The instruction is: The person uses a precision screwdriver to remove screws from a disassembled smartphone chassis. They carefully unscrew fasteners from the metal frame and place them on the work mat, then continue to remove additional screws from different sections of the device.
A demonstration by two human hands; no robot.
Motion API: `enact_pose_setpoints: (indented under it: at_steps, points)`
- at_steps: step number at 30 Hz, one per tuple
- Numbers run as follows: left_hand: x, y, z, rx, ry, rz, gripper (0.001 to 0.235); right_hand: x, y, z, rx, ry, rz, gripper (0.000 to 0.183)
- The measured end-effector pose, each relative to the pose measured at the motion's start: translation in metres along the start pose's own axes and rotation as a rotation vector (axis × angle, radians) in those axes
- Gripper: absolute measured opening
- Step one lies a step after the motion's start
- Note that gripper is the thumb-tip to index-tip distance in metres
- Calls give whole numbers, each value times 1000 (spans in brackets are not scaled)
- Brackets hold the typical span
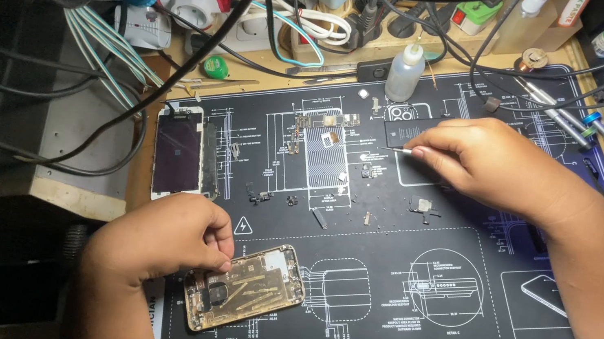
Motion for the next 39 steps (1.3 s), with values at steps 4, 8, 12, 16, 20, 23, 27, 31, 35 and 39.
enact_pose_setpoints:
  at_steps: [4, 8, 12, 16, 20, 23, 27, 31, 35, 39]
  points:
    - [-1, 1, 0, 57, -2, -6, 5, -6, -8, 18, 51, -58, -57, 27]
    - [-1, 4, -3, 9, 81, 2, 3, -7, 3, 38, 111, -140, -28, 24]
    - [-6, 3, -7, -14, 125, -26, 6, -10, 24, 71, 211, -285, -17, 19]
    - [0, -3, -10, -54, 282, -139, 11, -13, 52, 106, 319, -100, -28, 12]
    - [7, -4, -19, -102, 396, -207, 10, -16, 89, 117, 289, -54, -37, 14]
    - [4, -5, -24, -94, 429, -219, 10, -13, 97, 121, 270, -47, -69, 15]
    - [6, -4, -24, -95, 435, -233, 11, -9, 93, 124, 292, -47, -82, 16]
    - [9, -5, -20, -144, 420, -227, 11, -8, 95, 120, 313, -23, -60, 18]
    - [10, -5, -22, -157, 443, -223, 10, -8, 92, 120, 313, -32, -76, 16]
    - [8, -6, -24, -164, 459, -212, 11, -9, 90, 123, 311, -31, -56, 15]
Point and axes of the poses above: each hand's wrist, its own x-axis towards the middle knuckle, its own y-axis out of the palm, z = x × y, the point moved 7 cm from there along x, towards the middle knuckle, and after that the axes turned 2 degrees about z, right-handed, at the moved point
